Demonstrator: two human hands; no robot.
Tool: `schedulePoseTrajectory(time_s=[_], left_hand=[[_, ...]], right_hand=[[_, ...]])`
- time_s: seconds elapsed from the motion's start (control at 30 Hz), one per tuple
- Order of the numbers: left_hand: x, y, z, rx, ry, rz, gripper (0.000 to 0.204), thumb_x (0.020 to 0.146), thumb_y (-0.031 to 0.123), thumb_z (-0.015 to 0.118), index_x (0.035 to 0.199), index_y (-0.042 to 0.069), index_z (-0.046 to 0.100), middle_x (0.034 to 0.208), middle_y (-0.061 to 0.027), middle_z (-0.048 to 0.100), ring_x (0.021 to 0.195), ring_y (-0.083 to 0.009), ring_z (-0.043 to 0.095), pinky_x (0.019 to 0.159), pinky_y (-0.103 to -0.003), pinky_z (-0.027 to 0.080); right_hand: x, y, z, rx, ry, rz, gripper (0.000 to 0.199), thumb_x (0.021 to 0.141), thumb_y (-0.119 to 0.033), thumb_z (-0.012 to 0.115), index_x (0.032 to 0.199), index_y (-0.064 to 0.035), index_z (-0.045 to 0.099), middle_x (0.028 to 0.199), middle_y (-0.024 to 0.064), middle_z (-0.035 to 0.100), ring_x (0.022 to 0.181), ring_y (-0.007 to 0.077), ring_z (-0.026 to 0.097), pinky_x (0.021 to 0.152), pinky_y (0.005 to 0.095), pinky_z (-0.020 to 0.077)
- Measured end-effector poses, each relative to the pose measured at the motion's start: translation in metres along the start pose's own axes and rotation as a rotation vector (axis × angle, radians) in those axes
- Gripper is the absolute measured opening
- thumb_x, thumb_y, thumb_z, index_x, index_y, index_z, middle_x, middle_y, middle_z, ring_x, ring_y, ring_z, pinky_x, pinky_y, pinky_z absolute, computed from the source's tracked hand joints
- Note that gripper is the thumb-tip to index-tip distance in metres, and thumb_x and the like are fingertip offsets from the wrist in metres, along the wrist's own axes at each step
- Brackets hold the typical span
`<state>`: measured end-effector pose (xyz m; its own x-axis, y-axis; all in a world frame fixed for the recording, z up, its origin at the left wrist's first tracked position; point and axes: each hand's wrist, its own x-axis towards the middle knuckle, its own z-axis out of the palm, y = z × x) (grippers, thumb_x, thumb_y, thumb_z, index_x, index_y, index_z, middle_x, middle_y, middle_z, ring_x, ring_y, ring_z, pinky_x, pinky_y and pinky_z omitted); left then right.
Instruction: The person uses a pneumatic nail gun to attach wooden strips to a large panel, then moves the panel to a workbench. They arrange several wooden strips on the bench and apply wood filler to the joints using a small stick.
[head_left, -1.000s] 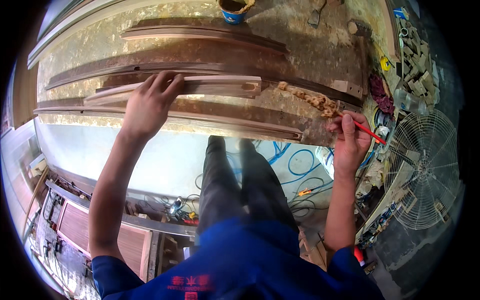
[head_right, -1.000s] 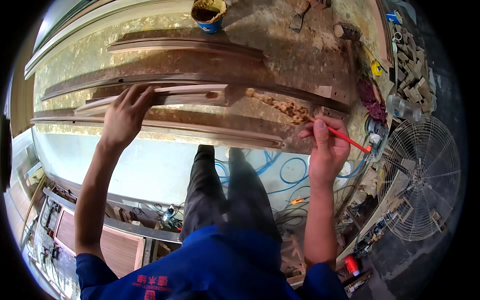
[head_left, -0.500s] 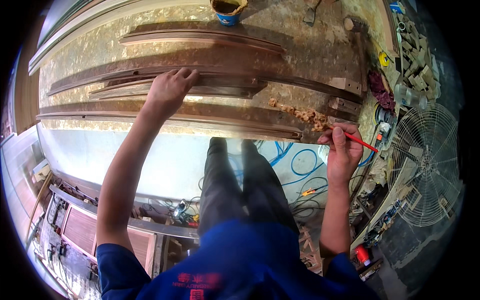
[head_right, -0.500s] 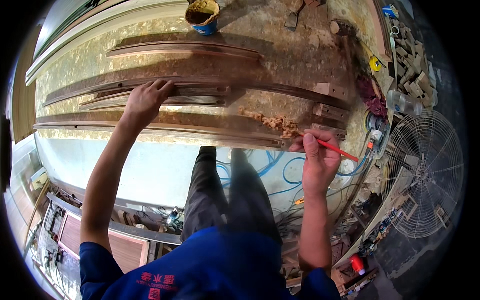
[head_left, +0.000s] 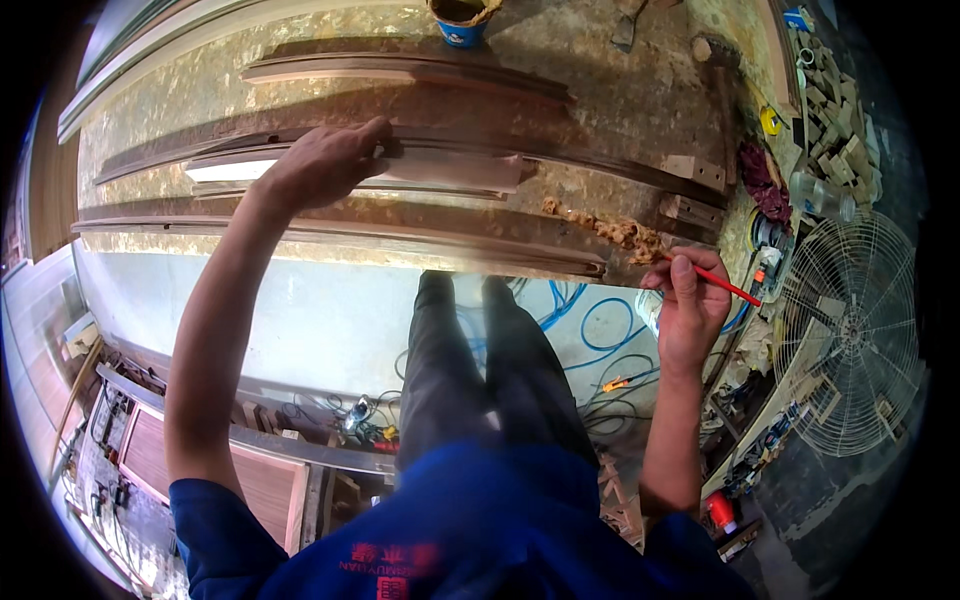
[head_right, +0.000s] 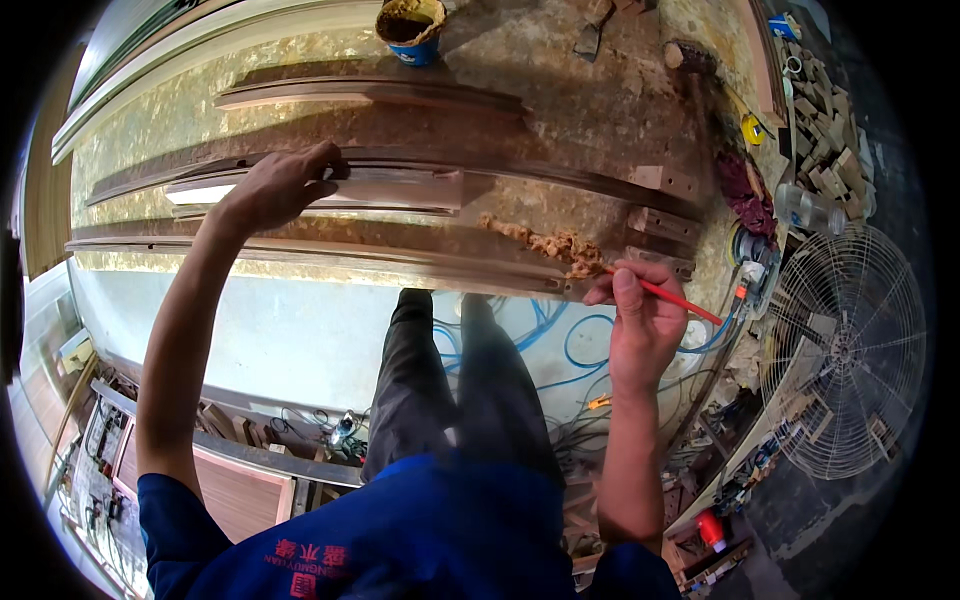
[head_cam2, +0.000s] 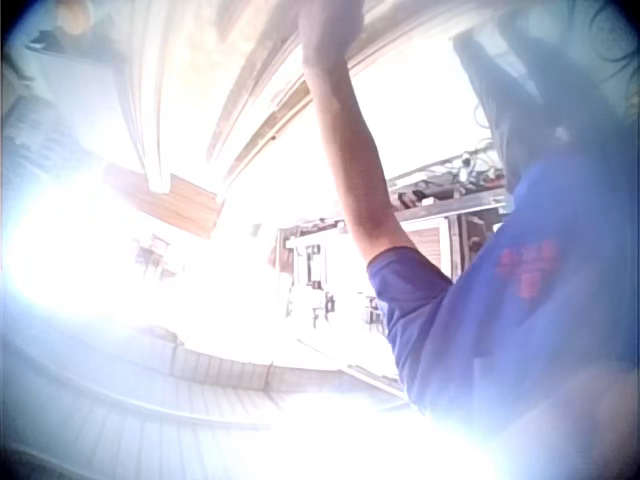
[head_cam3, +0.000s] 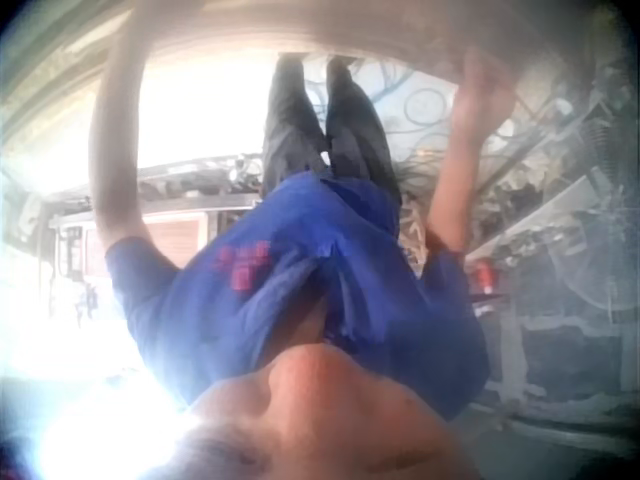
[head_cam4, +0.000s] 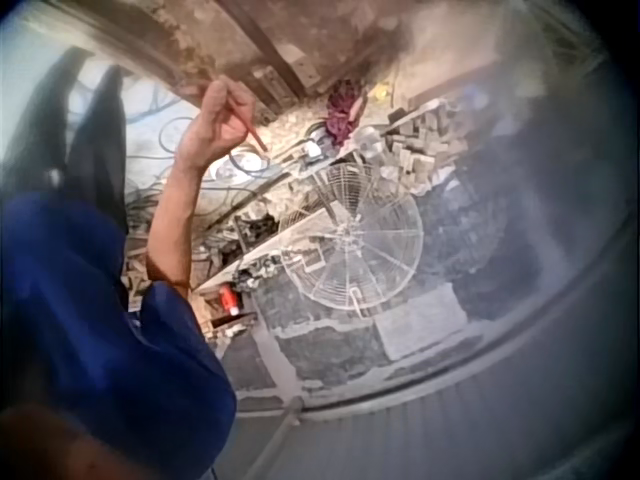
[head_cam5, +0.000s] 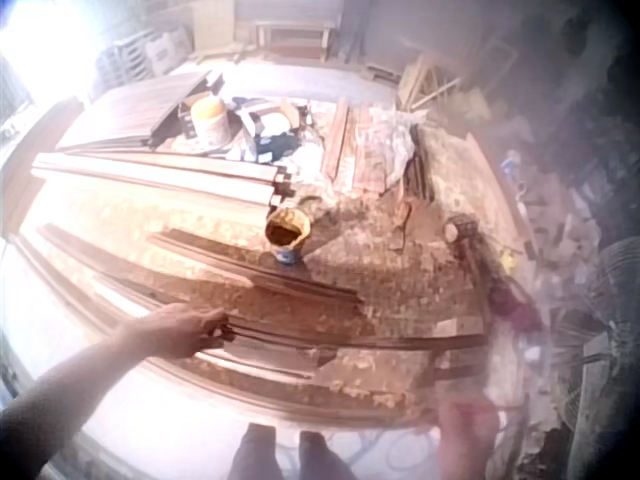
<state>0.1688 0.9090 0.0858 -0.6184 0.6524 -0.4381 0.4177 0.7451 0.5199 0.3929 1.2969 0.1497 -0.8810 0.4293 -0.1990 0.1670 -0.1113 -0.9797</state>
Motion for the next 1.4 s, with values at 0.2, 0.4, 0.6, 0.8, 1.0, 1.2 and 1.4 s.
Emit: schedulePoseTrajectory(time_s=[0.2,0.4,0.6,0.8,1.0,1.2,1.4], left_hand=[[-0.012,-0.009,0.006,-0.044,0.102,0.065,0.049,0.088,0.044,0.078,0.112,0.008,0.056,0.096,-0.016,0.069,0.094,-0.0356,0.07,0.081,-0.048,0.053],[-0.012,-0.008,0.02,-0.052,0.003,0.005,0.049,0.078,0.034,0.088,0.107,0.004,0.062,0.094,-0.014,0.07,0.097,-0.0323,0.072,0.089,-0.044,0.058],[-0.007,-0.009,0.009,-0.004,-0.118,-0.074,0.036,0.083,0.03,0.085,0.095,0.004,0.063,0.085,-0.0105,0.068,0.079,-0.0304,0.068,0.073,-0.046,0.053],[0.001,-0.01,0.021,0.235,0.139,0.085,0.029,0.091,0.035,0.074,0.104,0.011,0.064,0.101,-0.0079,0.069,0.101,-0.0284,0.066,0.089,-0.042,0.053],[-0.001,-0.007,0.05,0.32,0.333,0.085,0.037,0.092,0.027,0.072,0.123,0.009,0.063,0.11,-0.0087,0.068,0.109,-0.0293,0.064,0.091,-0.042,0.054],[-0.005,-0.01,0.068,0.291,0.338,0.019,0.044,0.092,0.025,0.071,0.132,0.008,0.06,0.121,-0.0098,0.065,0.116,-0.03,0.063,0.094,-0.043,0.053],[-0.016,0.0,0.082,0.348,0.416,0.071,0.051,0.088,0.021,0.073,0.135,0.009,0.058,0.13,-0.0118,0.062,0.125,-0.031,0.059,0.108,-0.043,0.048]], right_hand=[[0.001,0.0,-0.008,-0.005,0.007,0.002,0.016,0.102,-0.012,0.066,0.108,0.0019,0.062,0.086,0.0113,0.068,0.072,0.0191,0.066,0.072,0.0329,0.0559],[0.006,-0.001,-0.016,-0.005,0.014,0.013,0.015,0.103,-0.012,0.065,0.108,0.0015,0.062,0.086,0.0108,0.067,0.073,0.0189,0.066,0.072,0.0328,0.0556],[0.01,0.001,-0.021,0.001,0.035,0.024,0.015,0.102,-0.012,0.066,0.107,0.0011,0.062,0.086,0.0106,0.068,0.072,0.0185,0.065,0.072,0.0327,0.0554],[0.013,0.004,-0.018,0.019,0.017,0.049,0.016,0.102,-0.013,0.067,0.108,0.0008,0.062,0.086,0.0108,0.068,0.073,0.0181,0.065,0.072,0.0322,0.0556],[0.013,0.005,-0.007,-0.026,0.012,0.055,0.018,0.101,-0.014,0.069,0.108,0.0012,0.063,0.088,0.0114,0.07,0.073,0.0177,0.067,0.072,0.0304,0.0562],[0.014,0.007,0.006,-0.065,-0.023,0.059,0.02,0.101,-0.015,0.07,0.108,0.0019,0.064,0.089,0.0122,0.071,0.074,0.0178,0.068,0.073,0.0298,0.0568],[0.017,0.009,0.011,-0.126,-0.037,0.038,0.019,0.101,-0.014,0.069,0.109,0.0027,0.064,0.089,0.0122,0.071,0.075,0.017,0.069,0.074,0.0293,0.0577]])
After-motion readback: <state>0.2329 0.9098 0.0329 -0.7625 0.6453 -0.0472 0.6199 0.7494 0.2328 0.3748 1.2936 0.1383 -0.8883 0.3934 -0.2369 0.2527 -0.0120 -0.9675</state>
